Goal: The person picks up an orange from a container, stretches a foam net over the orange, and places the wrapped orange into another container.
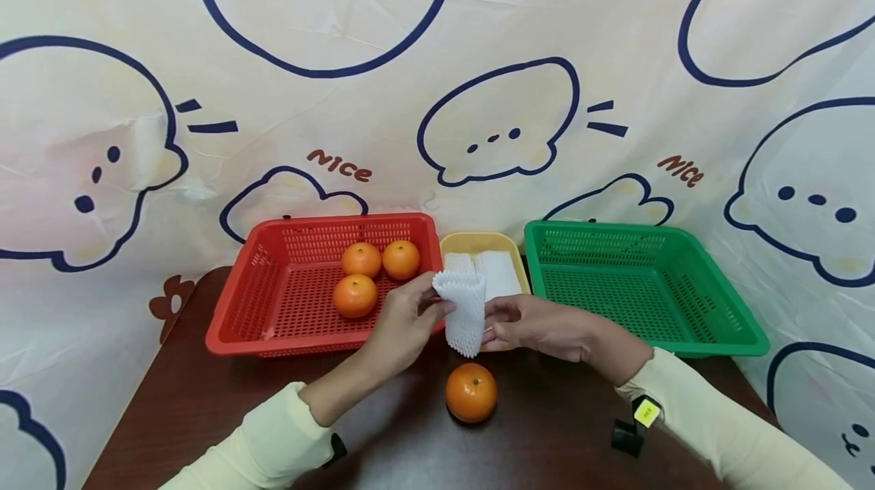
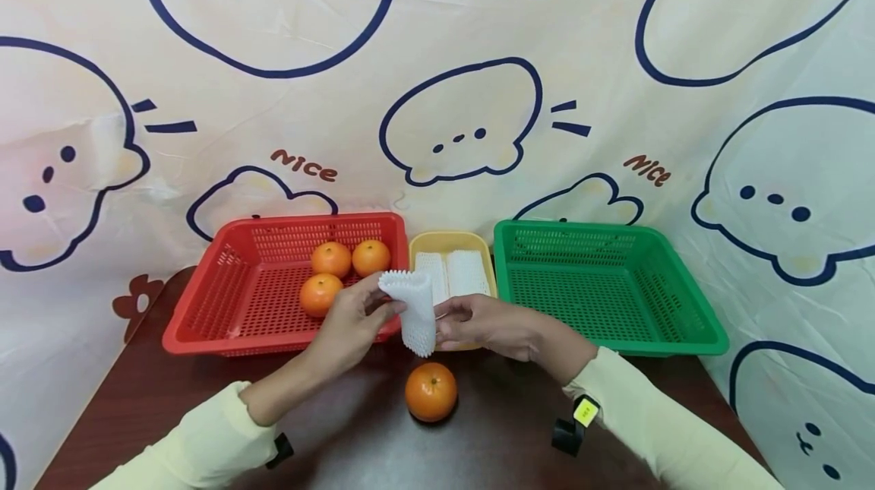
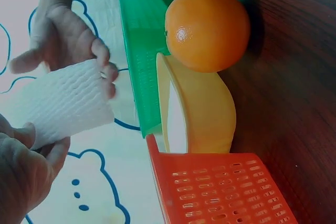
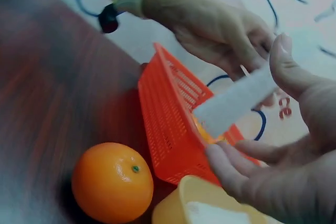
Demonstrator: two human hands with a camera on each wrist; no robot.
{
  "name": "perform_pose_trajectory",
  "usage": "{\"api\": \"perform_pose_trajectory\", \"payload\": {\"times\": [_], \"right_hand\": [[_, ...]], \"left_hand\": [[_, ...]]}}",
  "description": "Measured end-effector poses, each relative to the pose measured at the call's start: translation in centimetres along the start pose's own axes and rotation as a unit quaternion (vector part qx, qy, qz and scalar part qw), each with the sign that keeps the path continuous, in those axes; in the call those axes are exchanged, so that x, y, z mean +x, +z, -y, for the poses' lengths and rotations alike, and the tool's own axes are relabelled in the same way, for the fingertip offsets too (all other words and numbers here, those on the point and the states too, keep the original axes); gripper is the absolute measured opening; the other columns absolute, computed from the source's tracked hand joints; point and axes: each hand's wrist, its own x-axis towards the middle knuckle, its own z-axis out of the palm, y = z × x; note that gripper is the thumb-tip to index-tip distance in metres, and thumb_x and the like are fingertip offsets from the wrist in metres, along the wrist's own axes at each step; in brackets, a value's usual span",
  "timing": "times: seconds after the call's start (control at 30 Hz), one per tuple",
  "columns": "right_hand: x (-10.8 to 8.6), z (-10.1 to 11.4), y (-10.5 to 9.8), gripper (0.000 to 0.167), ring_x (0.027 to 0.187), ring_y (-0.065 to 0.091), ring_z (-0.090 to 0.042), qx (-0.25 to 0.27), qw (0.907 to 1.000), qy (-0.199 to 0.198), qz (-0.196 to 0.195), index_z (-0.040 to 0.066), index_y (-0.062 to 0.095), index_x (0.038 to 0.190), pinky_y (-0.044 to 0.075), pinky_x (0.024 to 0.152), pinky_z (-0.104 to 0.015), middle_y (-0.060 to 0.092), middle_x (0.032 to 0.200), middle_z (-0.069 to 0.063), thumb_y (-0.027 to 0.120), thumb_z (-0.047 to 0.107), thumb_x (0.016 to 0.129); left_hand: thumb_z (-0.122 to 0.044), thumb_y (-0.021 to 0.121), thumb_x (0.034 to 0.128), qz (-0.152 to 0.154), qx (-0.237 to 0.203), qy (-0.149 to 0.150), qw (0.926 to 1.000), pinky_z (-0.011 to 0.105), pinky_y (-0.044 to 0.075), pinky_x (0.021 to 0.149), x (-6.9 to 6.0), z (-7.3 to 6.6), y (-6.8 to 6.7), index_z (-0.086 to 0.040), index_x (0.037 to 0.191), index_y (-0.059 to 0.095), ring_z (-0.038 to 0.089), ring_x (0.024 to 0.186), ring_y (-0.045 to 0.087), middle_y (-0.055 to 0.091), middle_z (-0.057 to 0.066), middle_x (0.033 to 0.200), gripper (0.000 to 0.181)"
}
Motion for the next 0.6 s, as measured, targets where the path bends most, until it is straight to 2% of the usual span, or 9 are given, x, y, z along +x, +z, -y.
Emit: {"api": "perform_pose_trajectory", "payload": {"times": [0.1,0.2,0.37,0.6], "right_hand": [[0.1,-0.7,-0.8,0.064,0.129,0.059,-0.028,0.069,0.9963,-0.006,0.052,-0.006,0.035,0.150,0.049,0.112,-0.041,0.051,0.147,-0.020,0.051,0.038,0.106],[0.5,-1.4,-1.2,0.059,0.127,0.060,-0.030,0.117,0.9918,0.000,0.052,-0.008,0.036,0.149,0.051,0.110,-0.042,0.053,0.144,-0.022,0.043,0.036,0.110],[0.9,-2.3,-0.9,0.053,0.125,0.061,-0.031,0.141,0.9889,0.014,0.046,-0.011,0.037,0.148,0.051,0.109,-0.045,0.057,0.140,-0.024,0.042,0.027,0.112],[1.3,-2.9,-0.1,0.044,0.120,0.064,-0.025,0.158,0.9862,0.007,0.049,-0.013,0.042,0.143,0.054,0.106,-0.042,0.065,0.130,-0.017,0.050,0.011,0.108]], "left_hand": [[0.005,0.068,0.0936,0.016,-0.001,0.003,0.9999,0.035,0.056,0.099,-0.1,-0.1,0.0,-0.004,0.128,0.066,0.021,0.117,0.068,0.072,0.011,0.124,0.036],[0.006,0.066,0.0942,0.032,0.004,0.006,0.9995,0.032,0.057,0.096,-0.2,0.0,0.1,-0.002,0.127,0.066,0.020,0.112,0.068,0.073,0.012,0.121,0.034],[0.005,0.066,0.0947,0.055,0.008,0.017,0.9983,0.029,0.057,0.094,-0.2,0.2,0.2,-0.001,0.124,0.066,0.022,0.111,0.069,0.073,0.014,0.120,0.030],[0.005,0.065,0.0951,0.079,0.012,0.021,0.9966,0.033,0.057,0.097,-0.2,0.2,0.5,0.000,0.126,0.064,0.025,0.116,0.068,0.071,0.014,0.124,0.031]]}}
